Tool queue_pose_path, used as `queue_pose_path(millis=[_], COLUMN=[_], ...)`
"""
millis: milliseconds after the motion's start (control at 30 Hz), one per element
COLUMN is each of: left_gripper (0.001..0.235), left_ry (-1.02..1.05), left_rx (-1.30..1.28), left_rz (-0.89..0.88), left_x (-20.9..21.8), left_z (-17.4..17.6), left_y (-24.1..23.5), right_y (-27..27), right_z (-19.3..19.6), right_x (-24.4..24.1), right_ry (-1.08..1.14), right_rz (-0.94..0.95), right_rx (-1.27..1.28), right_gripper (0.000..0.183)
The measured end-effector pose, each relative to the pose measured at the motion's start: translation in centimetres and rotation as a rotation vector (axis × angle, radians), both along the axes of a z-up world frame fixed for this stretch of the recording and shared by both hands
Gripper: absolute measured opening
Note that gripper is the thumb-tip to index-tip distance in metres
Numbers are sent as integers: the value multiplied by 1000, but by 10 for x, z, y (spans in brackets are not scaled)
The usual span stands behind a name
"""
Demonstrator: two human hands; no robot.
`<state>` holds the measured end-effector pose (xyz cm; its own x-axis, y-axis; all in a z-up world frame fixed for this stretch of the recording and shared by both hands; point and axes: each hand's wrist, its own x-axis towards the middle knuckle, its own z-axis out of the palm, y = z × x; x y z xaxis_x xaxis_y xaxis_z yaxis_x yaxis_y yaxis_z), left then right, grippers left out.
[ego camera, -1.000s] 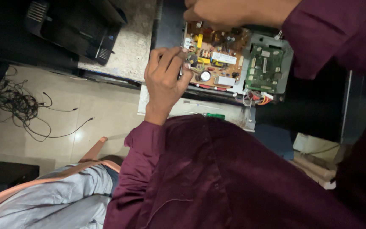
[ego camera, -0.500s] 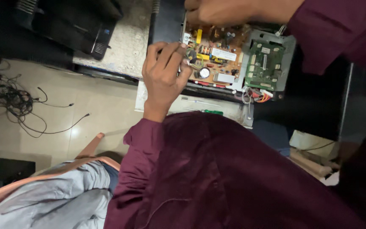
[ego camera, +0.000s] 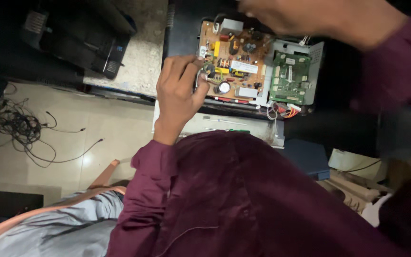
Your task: The person works on the internal circuit board of an open CRT monitor, using a multimeter to probe components and a screwdriver to adjust parts. They connect and disconnect wires and test points while seated at a workbench.
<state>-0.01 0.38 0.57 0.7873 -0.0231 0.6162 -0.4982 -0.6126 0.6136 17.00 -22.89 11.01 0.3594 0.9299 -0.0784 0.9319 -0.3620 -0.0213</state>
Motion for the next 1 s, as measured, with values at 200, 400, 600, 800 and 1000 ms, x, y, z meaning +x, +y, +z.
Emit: queue_pose_path(millis=[200,400,600,800,1000], left_gripper=[15,23,37,45,45], left_ry=[-29,438,675,648,725], left_rx=[243,281,384,419,476], left_rz=[-213,-261,-260,-337,-189], left_x=[43,108,154,175,165], left_z=[36,64,47,24,19], left_y=[36,23,-2,3,-3], right_y=[-80,-106,-147,-145,-111], right_z=[60,67,57,56,69], right_x=[-94,-193,-223,-219,-180], right_ry=[-184,16,8,25,-1], right_rz=[-18,-163,-409,-437,-263], right_rx=[-289,-35,-19,13,-107], right_gripper=[15,30,30,27,26])
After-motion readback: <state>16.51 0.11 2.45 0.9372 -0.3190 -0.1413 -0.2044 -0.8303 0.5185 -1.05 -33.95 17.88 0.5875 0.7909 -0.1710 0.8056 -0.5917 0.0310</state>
